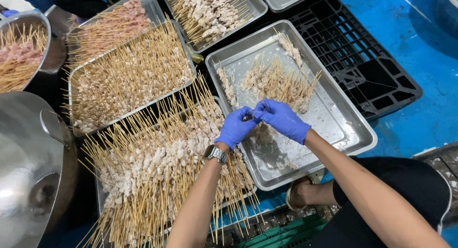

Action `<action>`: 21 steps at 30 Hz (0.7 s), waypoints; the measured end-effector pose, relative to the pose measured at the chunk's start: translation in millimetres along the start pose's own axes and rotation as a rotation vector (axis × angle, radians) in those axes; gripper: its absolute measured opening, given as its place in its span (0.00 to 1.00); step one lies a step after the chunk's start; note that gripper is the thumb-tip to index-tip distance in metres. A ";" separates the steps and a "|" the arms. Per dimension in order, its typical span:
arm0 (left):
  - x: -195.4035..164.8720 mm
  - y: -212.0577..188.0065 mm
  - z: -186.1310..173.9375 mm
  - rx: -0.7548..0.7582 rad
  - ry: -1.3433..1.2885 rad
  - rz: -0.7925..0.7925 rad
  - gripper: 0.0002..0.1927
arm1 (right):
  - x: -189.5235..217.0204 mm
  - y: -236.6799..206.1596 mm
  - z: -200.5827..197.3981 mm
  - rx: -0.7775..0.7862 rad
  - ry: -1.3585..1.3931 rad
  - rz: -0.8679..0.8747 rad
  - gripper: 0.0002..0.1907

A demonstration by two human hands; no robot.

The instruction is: The person wearing blue gloves handles marinated meat skewers, turning and arranging them one at a time across metal trays on a blue work table, transferring skewers between trays and laying them flat in rows.

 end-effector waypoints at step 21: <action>-6.0 0.2 -1.8 0.002 0.125 0.122 0.14 | -10.7 -4.3 -5.5 0.089 -0.047 -0.021 0.10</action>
Point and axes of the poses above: each hand's wrist, its own y-axis towards the middle knuckle, its own z-axis out of the palm, x = y × z, the point moved 2 cm from there along y, towards the middle knuckle, and after that the axes turned 6 degrees about z, right-handed, at the moved point
